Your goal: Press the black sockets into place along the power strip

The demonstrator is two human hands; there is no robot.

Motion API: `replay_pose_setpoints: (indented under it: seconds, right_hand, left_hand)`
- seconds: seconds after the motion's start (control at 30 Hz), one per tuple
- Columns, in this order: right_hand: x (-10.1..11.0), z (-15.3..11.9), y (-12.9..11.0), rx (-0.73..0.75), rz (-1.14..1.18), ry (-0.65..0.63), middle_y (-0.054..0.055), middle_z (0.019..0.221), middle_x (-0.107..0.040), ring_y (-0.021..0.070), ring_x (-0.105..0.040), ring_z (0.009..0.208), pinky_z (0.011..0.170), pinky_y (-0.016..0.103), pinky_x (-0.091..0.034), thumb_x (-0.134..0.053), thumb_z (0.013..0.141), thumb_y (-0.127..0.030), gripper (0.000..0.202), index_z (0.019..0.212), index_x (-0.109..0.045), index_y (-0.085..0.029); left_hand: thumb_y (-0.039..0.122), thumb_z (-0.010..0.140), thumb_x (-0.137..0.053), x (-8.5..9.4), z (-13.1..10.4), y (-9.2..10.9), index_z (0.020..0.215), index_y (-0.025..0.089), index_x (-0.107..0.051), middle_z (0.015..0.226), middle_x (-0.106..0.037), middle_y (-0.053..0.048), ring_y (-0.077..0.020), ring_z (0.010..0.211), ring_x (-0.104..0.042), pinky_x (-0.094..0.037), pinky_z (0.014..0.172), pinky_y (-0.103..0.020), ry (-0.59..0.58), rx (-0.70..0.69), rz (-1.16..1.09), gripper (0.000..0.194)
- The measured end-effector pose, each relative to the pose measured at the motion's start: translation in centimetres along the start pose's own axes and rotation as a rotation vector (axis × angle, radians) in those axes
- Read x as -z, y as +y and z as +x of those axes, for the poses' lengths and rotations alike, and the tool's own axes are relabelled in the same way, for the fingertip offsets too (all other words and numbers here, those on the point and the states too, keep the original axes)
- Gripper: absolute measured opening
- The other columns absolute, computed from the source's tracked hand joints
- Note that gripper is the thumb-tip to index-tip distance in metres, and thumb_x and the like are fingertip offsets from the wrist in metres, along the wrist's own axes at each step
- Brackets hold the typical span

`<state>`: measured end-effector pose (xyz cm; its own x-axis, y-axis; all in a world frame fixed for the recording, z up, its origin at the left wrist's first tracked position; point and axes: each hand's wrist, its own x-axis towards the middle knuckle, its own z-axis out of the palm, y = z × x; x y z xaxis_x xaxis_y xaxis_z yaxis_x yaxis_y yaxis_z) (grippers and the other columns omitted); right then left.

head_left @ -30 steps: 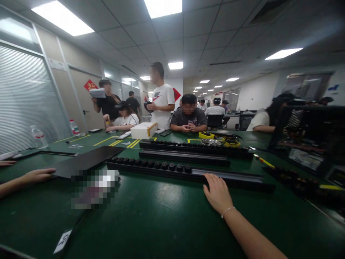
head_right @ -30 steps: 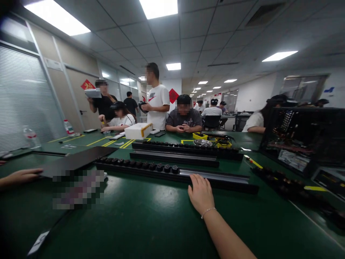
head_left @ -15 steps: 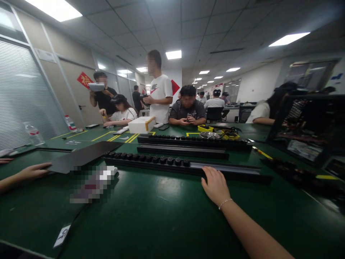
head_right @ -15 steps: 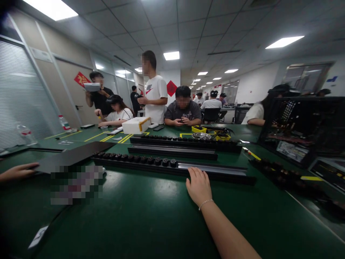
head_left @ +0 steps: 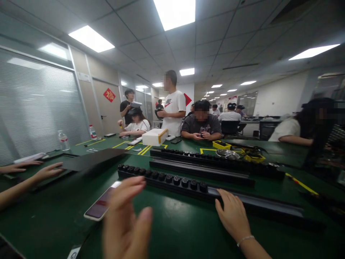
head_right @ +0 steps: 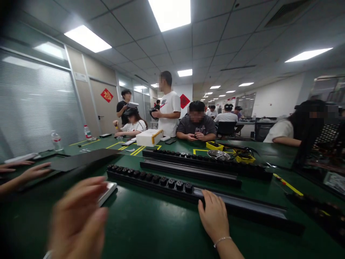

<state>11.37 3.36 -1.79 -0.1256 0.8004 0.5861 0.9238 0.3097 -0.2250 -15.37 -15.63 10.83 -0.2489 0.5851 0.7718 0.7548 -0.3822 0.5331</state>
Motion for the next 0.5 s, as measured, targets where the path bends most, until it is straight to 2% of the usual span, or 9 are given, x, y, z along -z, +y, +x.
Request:
replay_pose_setpoints:
  seconds: [0.03, 0.1, 0.17, 0.2, 0.3, 0.5]
  right_hand:
    - [-0.2, 0.5, -0.6, -0.022, 0.01, 0.006, 0.011, 0.117, -0.06, 0.0234, -0.052, 0.111, 0.1, 0.042, -0.032, -0.034, 0.084, -0.035, 0.043, 0.115, -0.057, -0.015]
    - [-0.6, 1.5, -1.8, -0.061, 0.019, 0.022, 0.013, 0.114, -0.061, 0.024, -0.054, 0.108, 0.097, 0.04, -0.034, -0.033, 0.085, -0.037, 0.045, 0.116, -0.056, -0.012]
    - [-0.9, 2.3, -2.8, -0.096, 0.012, 0.045, 0.014, 0.11, -0.063, 0.0243, -0.056, 0.103, 0.094, 0.039, -0.036, -0.034, 0.085, -0.038, 0.047, 0.118, -0.054, -0.01]
    - [-1.1, 2.5, -3.1, -0.103, 0.01, 0.05, 0.013, 0.108, -0.064, 0.0241, -0.057, 0.101, 0.091, 0.039, -0.038, -0.035, 0.085, -0.038, 0.048, 0.119, -0.053, -0.011]
    - [-1.4, 2.9, -3.6, -0.083, 0.015, 0.033, 0.01, 0.107, -0.065, 0.0239, -0.057, 0.101, 0.086, 0.039, -0.04, -0.036, 0.084, -0.041, 0.045, 0.117, -0.056, -0.017]
    - [-1.9, 2.5, -3.4, -0.026, 0.022, 0.007, 0.009, 0.113, -0.063, 0.0246, -0.054, 0.107, 0.088, 0.04, -0.038, -0.038, 0.083, -0.047, 0.046, 0.116, -0.057, -0.021]
  left_hand:
    - [0.029, 0.082, -0.05, -2.9, 0.2, -0.3, 0.12, 0.038, -0.046, 0.129, -0.05, 0.001, -0.0233, 0.121, -0.045, -0.043, 0.099, -0.047, -0.065, -0.003, -0.024, 0.039]
    - [0.02, 0.078, -0.049, -8.5, 0.5, -1.2, 0.123, 0.033, -0.045, 0.133, -0.046, -0.001, -0.0215, 0.124, -0.042, -0.039, 0.104, -0.045, -0.269, -0.005, -0.023, 0.047]
    - [0.016, 0.073, -0.05, -12.8, 0.2, -2.4, 0.125, 0.026, -0.044, 0.138, -0.042, -0.003, -0.0217, 0.129, -0.036, -0.034, 0.108, -0.044, -0.474, -0.011, 0.02, 0.054]
    - [0.014, 0.071, -0.05, -14.4, -0.1, -2.9, 0.126, 0.024, -0.043, 0.141, -0.039, -0.003, -0.0223, 0.131, -0.033, -0.031, 0.11, -0.045, -0.534, -0.021, 0.051, 0.056]
    - [0.013, 0.071, -0.049, -17.0, -1.4, -4.6, 0.132, 0.025, -0.039, 0.145, -0.033, -0.001, -0.0233, 0.136, -0.023, -0.023, 0.113, -0.048, -0.619, -0.031, 0.131, 0.063]
    - [0.019, 0.072, -0.05, -18.3, -3.2, -7.0, 0.138, 0.028, -0.03, 0.15, -0.022, 0.002, -0.0237, 0.139, -0.012, -0.014, 0.114, -0.049, -0.752, 0.043, 0.155, 0.07]
